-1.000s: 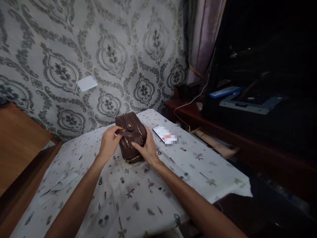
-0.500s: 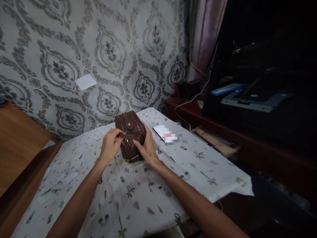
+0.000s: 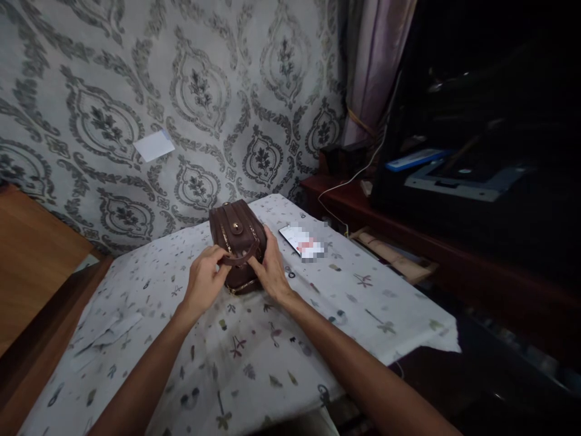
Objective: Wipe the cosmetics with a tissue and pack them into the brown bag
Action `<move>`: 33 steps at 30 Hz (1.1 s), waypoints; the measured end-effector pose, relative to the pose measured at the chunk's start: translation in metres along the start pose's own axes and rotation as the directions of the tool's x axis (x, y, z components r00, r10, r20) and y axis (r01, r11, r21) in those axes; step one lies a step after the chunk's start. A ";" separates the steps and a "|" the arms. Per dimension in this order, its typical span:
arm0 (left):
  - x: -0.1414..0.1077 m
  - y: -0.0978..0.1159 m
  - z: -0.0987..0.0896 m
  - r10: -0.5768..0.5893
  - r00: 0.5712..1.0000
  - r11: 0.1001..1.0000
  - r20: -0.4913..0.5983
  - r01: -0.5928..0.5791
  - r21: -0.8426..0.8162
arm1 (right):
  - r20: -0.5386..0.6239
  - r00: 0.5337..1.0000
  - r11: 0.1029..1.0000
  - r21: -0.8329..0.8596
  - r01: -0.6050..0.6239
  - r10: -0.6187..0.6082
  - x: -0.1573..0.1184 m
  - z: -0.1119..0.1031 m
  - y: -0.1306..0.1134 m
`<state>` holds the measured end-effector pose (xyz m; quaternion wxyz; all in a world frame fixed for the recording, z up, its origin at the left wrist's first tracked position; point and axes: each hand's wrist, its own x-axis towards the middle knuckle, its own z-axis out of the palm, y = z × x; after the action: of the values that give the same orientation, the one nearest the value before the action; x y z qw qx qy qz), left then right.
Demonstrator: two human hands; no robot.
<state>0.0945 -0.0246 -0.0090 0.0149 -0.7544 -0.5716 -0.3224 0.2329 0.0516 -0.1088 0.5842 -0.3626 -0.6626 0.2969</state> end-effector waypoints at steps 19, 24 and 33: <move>-0.031 0.002 0.029 0.232 0.966 0.907 -0.113 -0.173 0.385 | 0.027 1.000 1.000 0.031 0.001 -0.002 -0.001 -0.006 -0.005; 0.000 0.024 0.023 0.207 0.975 0.945 -0.083 -0.177 0.274 | 0.025 0.999 0.991 0.129 0.022 -0.025 -0.002 -0.006 0.005; 0.037 0.030 0.023 0.002 0.994 0.995 -0.112 -0.013 -0.099 | 0.033 0.999 0.964 0.267 -0.018 0.010 -0.001 -0.011 0.003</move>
<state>0.1366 0.0048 0.0021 0.0105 -0.7372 -0.5501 -0.3923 0.2441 0.0517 -0.1100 0.6154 -0.2806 -0.6228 0.3933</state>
